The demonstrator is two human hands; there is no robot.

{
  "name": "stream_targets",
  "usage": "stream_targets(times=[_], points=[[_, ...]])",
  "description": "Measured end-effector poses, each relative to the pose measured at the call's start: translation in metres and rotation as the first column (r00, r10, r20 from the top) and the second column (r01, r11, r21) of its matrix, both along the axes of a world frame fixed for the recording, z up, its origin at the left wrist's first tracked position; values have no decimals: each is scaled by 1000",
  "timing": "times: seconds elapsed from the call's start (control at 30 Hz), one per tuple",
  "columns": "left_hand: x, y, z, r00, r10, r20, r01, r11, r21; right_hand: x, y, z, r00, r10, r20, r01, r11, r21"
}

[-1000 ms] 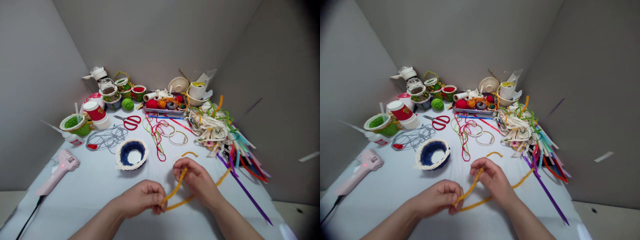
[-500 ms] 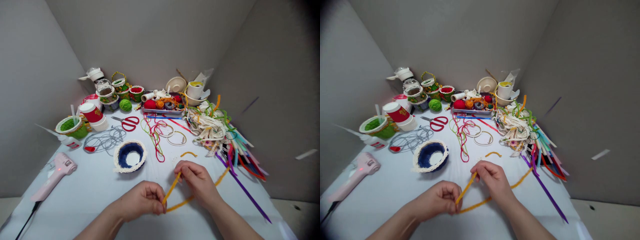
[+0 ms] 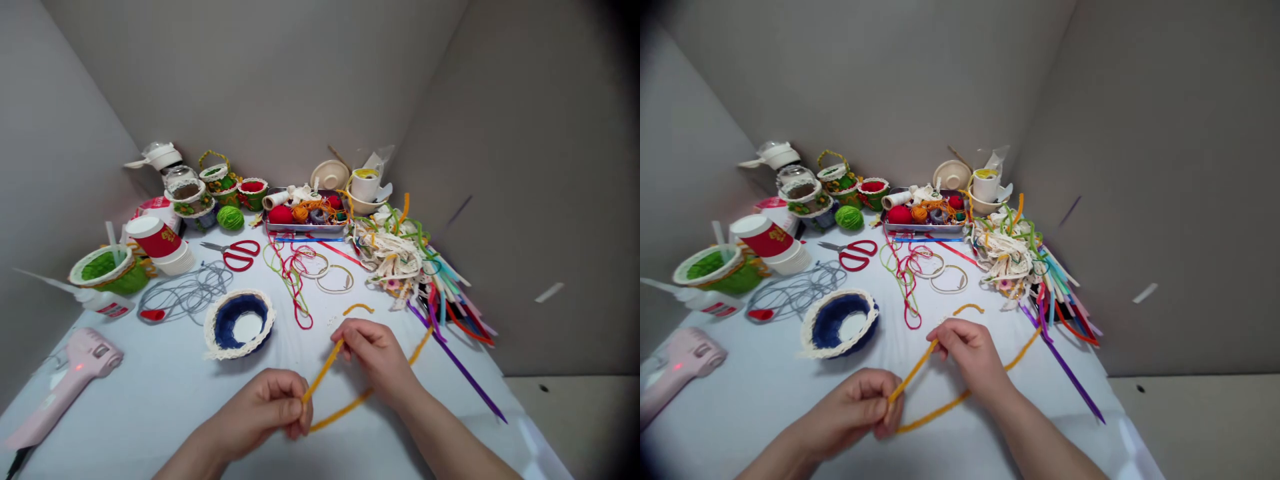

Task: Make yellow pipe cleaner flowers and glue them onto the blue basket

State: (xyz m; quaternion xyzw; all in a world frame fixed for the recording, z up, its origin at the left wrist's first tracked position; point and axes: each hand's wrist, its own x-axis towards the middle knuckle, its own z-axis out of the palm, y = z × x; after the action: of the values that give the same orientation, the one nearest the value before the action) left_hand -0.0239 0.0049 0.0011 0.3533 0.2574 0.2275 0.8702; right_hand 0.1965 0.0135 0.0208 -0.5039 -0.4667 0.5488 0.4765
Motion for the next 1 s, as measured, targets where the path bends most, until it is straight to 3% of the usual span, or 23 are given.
stream_targets(times=[0.27,0.37,0.43,0.5,0.53,0.6,0.67,0.77,0.87,0.93,1.0], points=[[3,2,7,999,50,3,-50,998,48,-3,0,-3,997,-70,-24,69,997,-32],[6,1,6,980,132,-148,-95,968,234,3,3,1,994,-65,89,64,998,19],[9,-1,4,921,279,-273,-110,857,504,10,5,4,984,-79,160,70,996,59],[11,-5,2,839,435,-327,-62,673,737,19,7,5,977,-101,189,85,992,91],[13,-6,0,808,487,-331,-24,590,807,24,9,5,971,-124,206,102,989,111],[14,-10,-2,774,534,-342,55,481,875,37,14,6,931,-214,294,161,967,197],[15,-12,-4,761,539,-362,125,426,896,52,24,9,816,-349,461,187,914,361],[16,-13,-5,751,534,-390,195,385,902,77,47,15,493,-511,704,7,811,585],[16,-12,-4,747,530,-402,231,360,904,97,74,16,179,-599,780,-100,778,621],[17,-12,-4,738,537,-408,238,359,902,106,89,13,127,-614,779,-105,772,627],[17,-12,-3,725,548,-417,241,366,899,111,99,9,150,-639,754,-96,750,655]])
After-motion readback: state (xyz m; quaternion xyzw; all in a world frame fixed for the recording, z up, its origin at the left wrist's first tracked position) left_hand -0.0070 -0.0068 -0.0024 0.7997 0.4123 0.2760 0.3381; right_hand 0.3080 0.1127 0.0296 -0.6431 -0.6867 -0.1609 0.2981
